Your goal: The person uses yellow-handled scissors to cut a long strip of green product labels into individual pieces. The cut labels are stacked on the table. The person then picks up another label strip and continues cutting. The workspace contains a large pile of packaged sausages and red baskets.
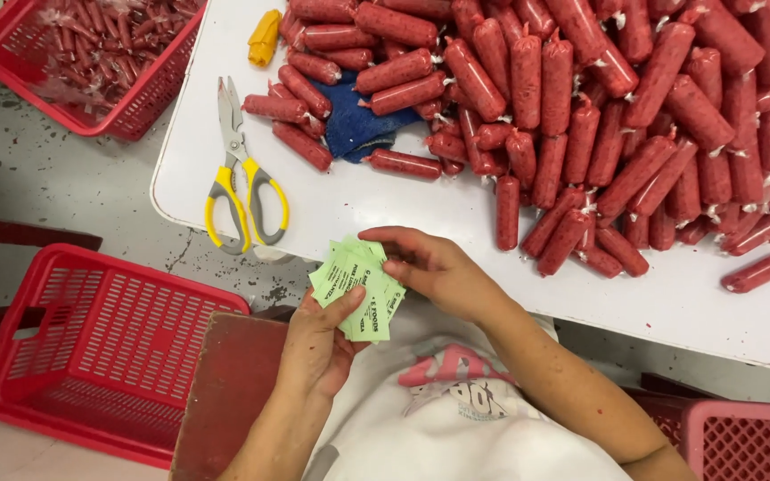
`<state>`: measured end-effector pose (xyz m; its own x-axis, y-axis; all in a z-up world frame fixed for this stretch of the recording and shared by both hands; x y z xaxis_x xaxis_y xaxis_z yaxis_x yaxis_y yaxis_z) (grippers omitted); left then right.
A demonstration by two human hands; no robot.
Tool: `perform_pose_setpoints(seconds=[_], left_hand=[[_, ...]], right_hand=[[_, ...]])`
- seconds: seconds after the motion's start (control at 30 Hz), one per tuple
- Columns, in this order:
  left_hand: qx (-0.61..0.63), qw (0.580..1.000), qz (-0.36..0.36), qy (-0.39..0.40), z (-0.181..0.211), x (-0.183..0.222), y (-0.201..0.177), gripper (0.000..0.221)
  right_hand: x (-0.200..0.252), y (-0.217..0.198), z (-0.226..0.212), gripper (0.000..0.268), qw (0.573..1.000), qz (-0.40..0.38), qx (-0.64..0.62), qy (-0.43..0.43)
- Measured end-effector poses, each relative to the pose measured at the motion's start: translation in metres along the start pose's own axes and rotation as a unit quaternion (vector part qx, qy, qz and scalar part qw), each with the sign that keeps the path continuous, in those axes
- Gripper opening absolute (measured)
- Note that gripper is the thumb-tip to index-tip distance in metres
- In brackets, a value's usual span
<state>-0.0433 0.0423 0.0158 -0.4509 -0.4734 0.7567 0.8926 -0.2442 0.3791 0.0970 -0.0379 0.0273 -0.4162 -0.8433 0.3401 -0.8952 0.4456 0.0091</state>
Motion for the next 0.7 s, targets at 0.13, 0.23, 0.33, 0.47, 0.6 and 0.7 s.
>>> perform_pose_setpoints(seconds=[0.13, 0.23, 0.33, 0.47, 0.6, 0.7], left_hand=[[-0.042, 0.999, 0.006, -0.015, 0.001, 0.010, 0.004, 0.051], [-0.038, 0.999, -0.009, -0.010, 0.002, 0.011, 0.009, 0.050], [-0.038, 0.999, 0.000, -0.011, 0.007, 0.021, 0.014, 0.051], [0.014, 0.999, -0.013, 0.039, 0.009, 0.021, 0.007, 0.052], [0.045, 0.997, -0.024, 0.062, 0.008, 0.013, 0.011, 0.058], [0.028, 0.993, -0.067, 0.090, -0.005, -0.007, 0.017, 0.048]], right_hand=[[0.013, -0.013, -0.015, 0.045, 0.989, -0.049, -0.141, 0.005], [0.018, -0.025, -0.019, 0.049, 0.990, -0.029, -0.139, 0.006], [0.019, -0.033, -0.014, 0.047, 0.988, -0.016, -0.152, 0.023], [0.015, -0.046, 0.008, 0.031, 0.975, -0.003, -0.224, 0.006], [0.014, -0.053, 0.013, 0.025, 0.990, 0.064, -0.129, -0.006], [0.014, -0.047, 0.022, 0.028, 0.982, 0.048, -0.181, -0.017]])
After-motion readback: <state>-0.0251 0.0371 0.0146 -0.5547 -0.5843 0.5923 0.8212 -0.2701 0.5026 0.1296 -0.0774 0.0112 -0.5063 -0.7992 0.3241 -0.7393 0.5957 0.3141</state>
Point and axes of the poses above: each hand's wrist, its own x-axis away from the middle knuckle, its own y-axis out of the palm, z = x × y, the point moved 6 cm from there along -x, towards the middle knuckle, and after that the axes turned 7 degrees about y, right-handed, at the moved point
